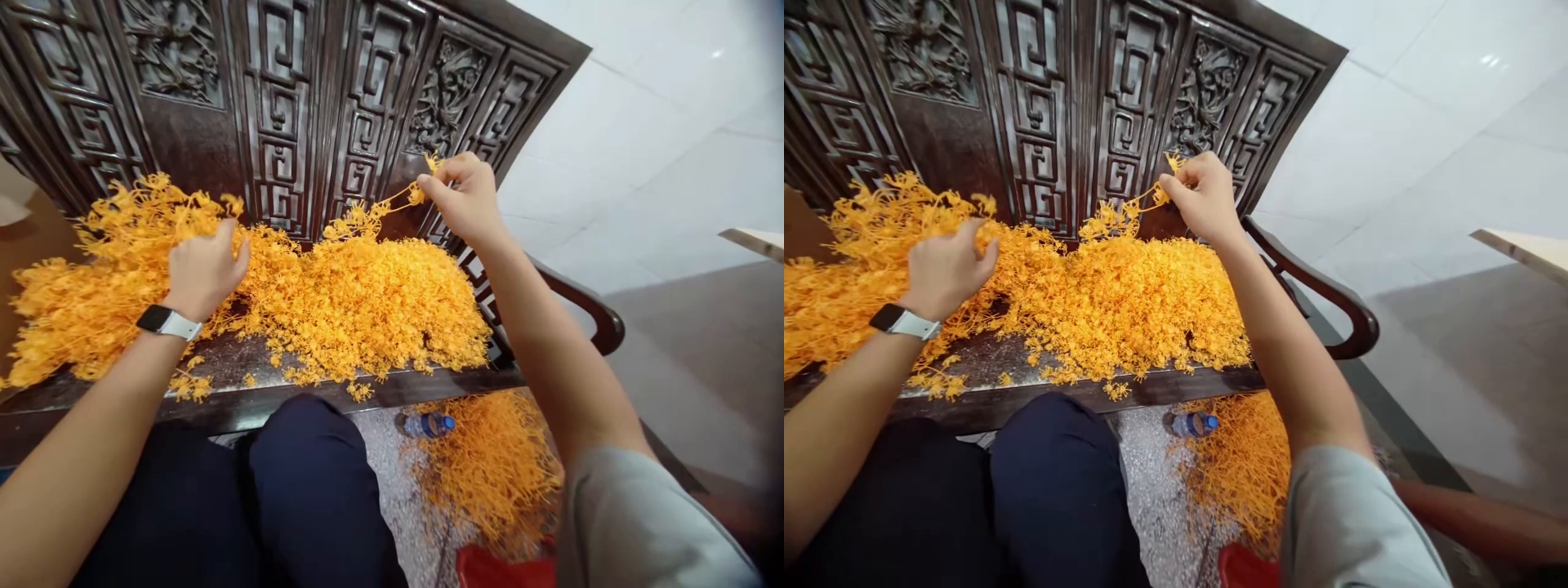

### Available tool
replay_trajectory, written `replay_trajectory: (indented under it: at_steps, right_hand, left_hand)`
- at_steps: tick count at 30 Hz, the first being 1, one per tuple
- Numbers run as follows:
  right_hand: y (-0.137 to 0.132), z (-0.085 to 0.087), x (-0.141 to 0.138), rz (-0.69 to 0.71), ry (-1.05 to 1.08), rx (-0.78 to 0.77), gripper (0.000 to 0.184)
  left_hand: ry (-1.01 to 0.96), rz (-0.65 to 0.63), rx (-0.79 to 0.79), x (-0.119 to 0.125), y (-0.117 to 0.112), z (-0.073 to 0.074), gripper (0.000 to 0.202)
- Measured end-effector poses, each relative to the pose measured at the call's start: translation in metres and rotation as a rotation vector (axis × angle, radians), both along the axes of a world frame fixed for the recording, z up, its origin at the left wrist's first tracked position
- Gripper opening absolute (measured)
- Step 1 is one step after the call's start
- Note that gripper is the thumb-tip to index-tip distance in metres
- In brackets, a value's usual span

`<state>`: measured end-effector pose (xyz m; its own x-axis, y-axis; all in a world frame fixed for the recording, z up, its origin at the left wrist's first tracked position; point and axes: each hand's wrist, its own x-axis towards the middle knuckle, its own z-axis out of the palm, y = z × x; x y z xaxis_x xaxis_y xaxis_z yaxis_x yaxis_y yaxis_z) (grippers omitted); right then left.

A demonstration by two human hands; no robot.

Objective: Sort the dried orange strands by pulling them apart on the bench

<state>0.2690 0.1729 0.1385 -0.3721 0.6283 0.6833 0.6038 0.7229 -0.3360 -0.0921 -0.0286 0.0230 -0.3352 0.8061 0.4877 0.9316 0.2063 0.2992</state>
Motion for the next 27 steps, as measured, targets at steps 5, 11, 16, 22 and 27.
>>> replay_trajectory:
  at_steps: [5,11,16,22,27]
  right_hand:
    - [-0.072,-0.002,-0.019,0.303,0.108,-0.256,0.041]
    - [-0.149,-0.043,-0.034,0.39,-0.087,-0.329,0.023]
    - [-0.148,-0.074,-0.005,0.332,-0.256,-0.49,0.049]
    - [-0.175,-0.101,0.018,0.238,-0.275,-0.402,0.056]
    - [-0.214,-0.115,0.045,0.147,-0.183,-0.324,0.057]
  left_hand:
    - [-0.144,-0.46,0.239,0.092,-0.006,0.031,0.047]
    - [-0.505,-0.819,0.086,0.155,0.0,0.008,0.031]
    - [-0.129,-0.936,-0.118,0.121,0.0,-0.01,0.016]
    - [0.35,-0.908,-0.068,0.106,0.002,-0.015,0.02]
    - [0.481,-0.819,-0.157,0.099,0.015,-0.025,0.022]
